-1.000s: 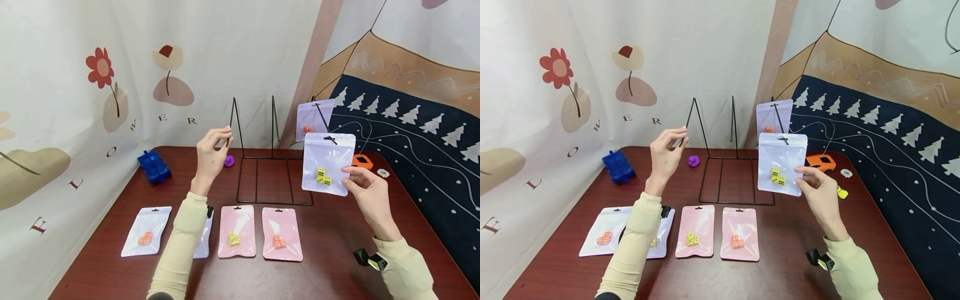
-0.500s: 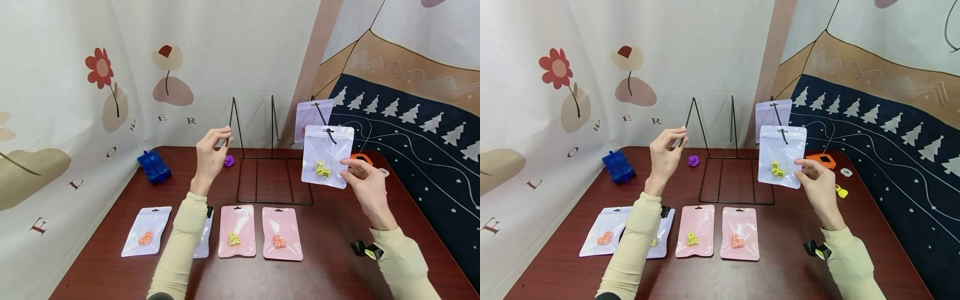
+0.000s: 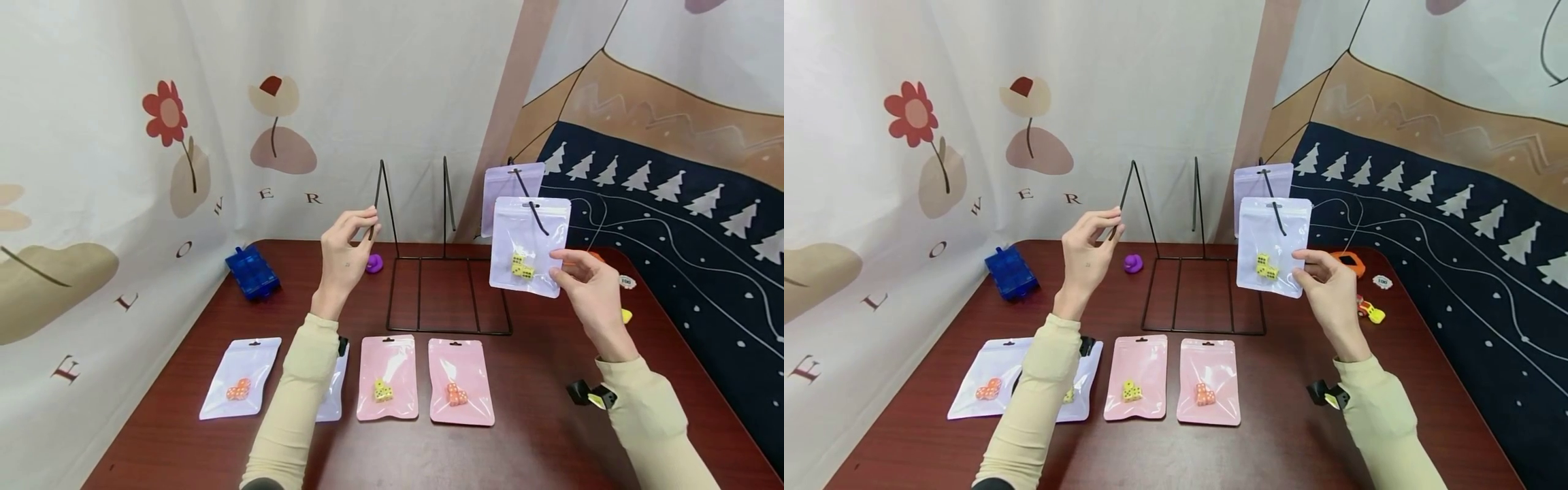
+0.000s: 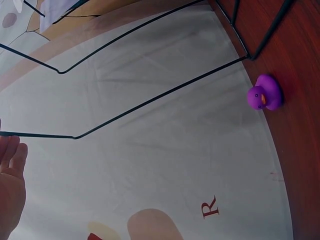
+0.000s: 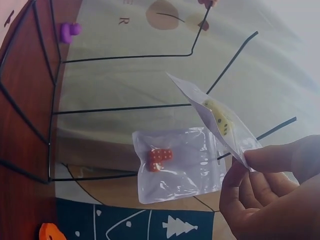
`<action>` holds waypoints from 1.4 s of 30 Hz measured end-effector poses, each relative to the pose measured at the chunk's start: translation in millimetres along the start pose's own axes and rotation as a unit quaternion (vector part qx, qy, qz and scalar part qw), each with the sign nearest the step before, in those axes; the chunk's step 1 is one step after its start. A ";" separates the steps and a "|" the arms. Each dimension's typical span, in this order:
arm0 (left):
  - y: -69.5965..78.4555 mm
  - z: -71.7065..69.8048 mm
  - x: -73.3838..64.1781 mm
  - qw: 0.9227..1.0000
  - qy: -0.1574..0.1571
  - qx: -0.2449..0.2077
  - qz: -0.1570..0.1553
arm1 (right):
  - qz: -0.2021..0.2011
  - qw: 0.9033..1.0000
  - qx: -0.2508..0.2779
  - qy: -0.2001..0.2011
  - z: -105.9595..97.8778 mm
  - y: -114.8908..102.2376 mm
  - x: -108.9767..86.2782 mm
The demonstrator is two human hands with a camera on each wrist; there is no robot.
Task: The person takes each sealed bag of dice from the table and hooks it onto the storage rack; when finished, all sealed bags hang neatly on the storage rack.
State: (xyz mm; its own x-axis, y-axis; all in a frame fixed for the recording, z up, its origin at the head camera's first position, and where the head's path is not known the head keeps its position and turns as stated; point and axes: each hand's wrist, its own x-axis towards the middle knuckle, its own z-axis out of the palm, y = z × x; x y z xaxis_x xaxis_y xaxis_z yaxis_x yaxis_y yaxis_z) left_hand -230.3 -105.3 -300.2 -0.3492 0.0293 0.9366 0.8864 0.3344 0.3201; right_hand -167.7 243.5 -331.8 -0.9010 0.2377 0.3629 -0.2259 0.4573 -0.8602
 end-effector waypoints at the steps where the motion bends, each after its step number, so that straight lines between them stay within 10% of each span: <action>1: 1.1 -0.2 0.4 1.000 0.000 0.001 -0.002 | 0.001 1.000 0.000 0.000 0.8 -0.2 1.2; 42: -14.9 -0.1 -4.2 1.000 -0.008 0.012 0.025 | 0.027 0.998 0.053 -0.015 25.8 0.6 54.4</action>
State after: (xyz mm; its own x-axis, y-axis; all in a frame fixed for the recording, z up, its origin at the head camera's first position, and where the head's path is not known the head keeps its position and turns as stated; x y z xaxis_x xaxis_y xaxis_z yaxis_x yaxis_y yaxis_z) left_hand -241.9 -110.6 -308.9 -0.3106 0.0618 0.9485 0.8954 0.3540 0.2702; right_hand -226.5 234.6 -321.8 -0.9229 0.2335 0.3062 -0.2139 0.3505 -0.9118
